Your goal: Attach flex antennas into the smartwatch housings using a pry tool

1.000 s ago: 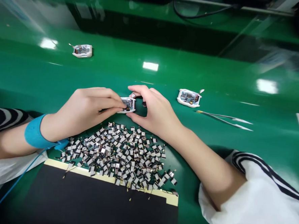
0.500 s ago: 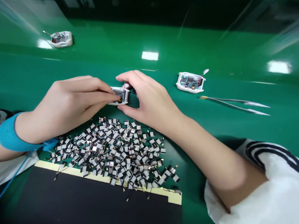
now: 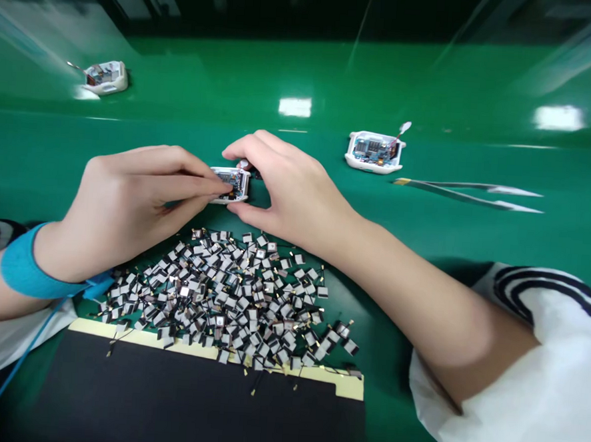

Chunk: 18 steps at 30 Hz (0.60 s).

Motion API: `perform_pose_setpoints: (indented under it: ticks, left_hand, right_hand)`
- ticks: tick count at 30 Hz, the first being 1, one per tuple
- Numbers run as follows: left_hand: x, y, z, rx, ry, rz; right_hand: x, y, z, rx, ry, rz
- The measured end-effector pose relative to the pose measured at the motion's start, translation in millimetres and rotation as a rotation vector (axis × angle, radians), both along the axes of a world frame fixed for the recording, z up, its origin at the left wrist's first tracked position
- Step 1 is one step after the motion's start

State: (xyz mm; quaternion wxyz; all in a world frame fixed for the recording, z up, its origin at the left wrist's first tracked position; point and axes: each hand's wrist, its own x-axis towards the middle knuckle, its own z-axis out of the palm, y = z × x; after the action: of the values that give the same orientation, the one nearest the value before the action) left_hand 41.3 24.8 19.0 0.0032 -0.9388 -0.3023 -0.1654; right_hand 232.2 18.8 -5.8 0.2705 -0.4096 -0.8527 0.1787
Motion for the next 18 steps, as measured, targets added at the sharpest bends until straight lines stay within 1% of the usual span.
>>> perform_pose_setpoints:
  ticks: [7, 13, 18]
  left_hand:
    - [0.5, 0.0, 0.0, -0.029, 0.009, 0.0]
    - [0.8, 0.7, 0.1, -0.043, 0.011, -0.001]
    - [1.2, 0.2, -0.3, -0.042, 0.023, 0.012]
  right_hand:
    - [0.0, -0.5, 1.0, -0.011, -0.011, 0.006]
    - [0.0, -0.6, 0.8, 0.011, -0.012, 0.01]
    - [-0.3, -0.5, 1.0, -0.011, -0.018, -0.001]
